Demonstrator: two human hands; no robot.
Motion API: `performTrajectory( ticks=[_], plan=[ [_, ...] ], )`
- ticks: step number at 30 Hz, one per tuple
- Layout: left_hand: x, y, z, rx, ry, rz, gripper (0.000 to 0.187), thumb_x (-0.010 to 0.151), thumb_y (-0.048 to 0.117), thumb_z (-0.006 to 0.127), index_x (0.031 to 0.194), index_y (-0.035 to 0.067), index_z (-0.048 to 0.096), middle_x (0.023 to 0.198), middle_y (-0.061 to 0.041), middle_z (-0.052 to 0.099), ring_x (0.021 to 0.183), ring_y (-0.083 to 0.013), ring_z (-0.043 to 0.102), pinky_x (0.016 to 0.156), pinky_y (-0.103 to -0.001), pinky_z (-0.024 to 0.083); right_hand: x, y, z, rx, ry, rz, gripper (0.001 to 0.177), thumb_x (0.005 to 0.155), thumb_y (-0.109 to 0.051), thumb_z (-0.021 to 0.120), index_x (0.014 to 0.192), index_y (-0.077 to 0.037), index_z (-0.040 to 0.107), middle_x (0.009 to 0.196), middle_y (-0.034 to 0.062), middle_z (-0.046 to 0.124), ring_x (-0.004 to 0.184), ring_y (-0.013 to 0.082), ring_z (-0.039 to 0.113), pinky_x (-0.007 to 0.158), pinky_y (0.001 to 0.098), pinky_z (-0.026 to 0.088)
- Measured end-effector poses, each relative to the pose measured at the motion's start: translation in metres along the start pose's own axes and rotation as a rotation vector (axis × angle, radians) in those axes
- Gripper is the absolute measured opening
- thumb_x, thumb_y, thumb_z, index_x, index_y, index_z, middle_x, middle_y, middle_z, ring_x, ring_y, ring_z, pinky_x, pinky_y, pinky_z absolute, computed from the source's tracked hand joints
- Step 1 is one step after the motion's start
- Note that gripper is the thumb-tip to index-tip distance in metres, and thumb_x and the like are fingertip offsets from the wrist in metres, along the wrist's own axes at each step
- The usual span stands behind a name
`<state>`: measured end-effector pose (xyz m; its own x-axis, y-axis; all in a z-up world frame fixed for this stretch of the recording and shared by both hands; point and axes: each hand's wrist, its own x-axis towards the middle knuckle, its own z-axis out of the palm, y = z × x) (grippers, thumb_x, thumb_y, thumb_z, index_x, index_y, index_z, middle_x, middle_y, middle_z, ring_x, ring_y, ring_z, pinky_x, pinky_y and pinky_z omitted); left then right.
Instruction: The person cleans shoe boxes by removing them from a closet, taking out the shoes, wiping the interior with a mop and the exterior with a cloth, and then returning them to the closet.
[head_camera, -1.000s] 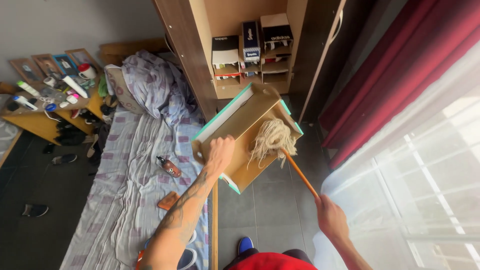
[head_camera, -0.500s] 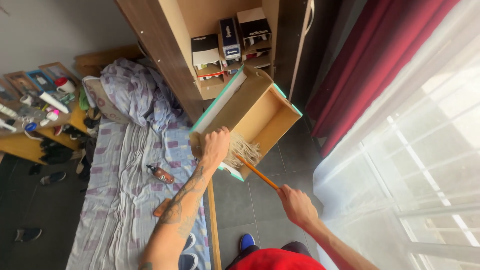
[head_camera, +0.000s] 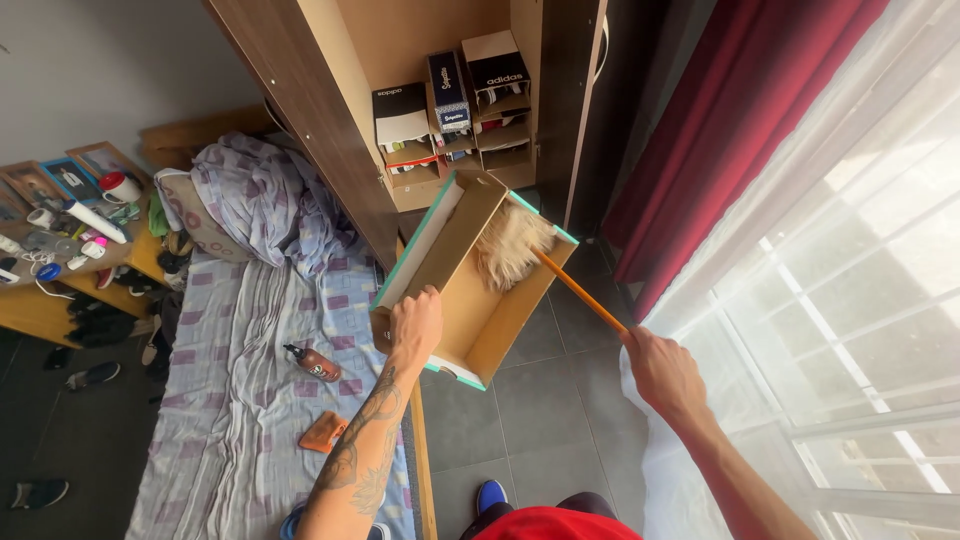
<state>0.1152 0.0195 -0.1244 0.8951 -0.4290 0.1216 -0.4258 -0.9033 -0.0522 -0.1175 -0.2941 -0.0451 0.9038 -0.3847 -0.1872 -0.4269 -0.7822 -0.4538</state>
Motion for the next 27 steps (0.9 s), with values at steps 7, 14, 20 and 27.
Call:
performTrajectory(
  ticks=[7,14,20,27],
  plan=[
    [-0.006,-0.001,0.014,-0.027,-0.074,0.0,0.031,0.095,0.006,0.047,0.119,-0.006,0.061,0.09,-0.015,0.076,0.086,-0.035,0.077,0.077,-0.048,0.061,-0.008,-0.002,0.025,-0.164,0.02,0.045,0.039,0.108,-0.04,0.035,0.106,-0.014,0.065,0.08,0.017,0.073,0.079,0.0399,0.076,0.072,0.0479,0.063],
    [-0.01,0.011,-0.008,-0.114,-0.044,-0.052,0.029,0.097,0.008,0.046,0.118,-0.004,0.061,0.096,-0.017,0.076,0.086,-0.0364,0.076,0.077,-0.05,0.061,-0.018,-0.051,0.044,-0.096,-0.044,-0.12,0.034,0.107,-0.035,0.036,0.107,-0.014,0.063,0.079,0.0119,0.071,0.075,0.0368,0.077,0.069,0.0453,0.063],
    [-0.007,0.007,-0.007,0.01,0.012,-0.008,0.021,0.101,0.006,0.043,0.104,0.002,0.063,0.088,-0.016,0.075,0.08,-0.038,0.073,0.066,-0.048,0.056,-0.037,-0.035,0.075,-0.199,-0.341,-0.036,0.043,0.107,-0.054,0.033,0.097,-0.018,0.054,0.087,0.003,0.068,0.071,0.0327,0.061,0.053,0.0458,0.043],
    [-0.006,-0.01,0.006,0.104,0.109,-0.03,0.032,0.093,0.004,0.051,0.121,-0.005,0.064,0.083,-0.013,0.076,0.076,-0.033,0.075,0.06,-0.044,0.059,-0.035,-0.004,0.044,-0.329,-0.333,-0.039,0.044,0.105,-0.056,0.036,0.092,-0.017,0.053,0.074,0.0032,0.064,0.065,0.0338,0.059,0.055,0.048,0.043]
  ],
)
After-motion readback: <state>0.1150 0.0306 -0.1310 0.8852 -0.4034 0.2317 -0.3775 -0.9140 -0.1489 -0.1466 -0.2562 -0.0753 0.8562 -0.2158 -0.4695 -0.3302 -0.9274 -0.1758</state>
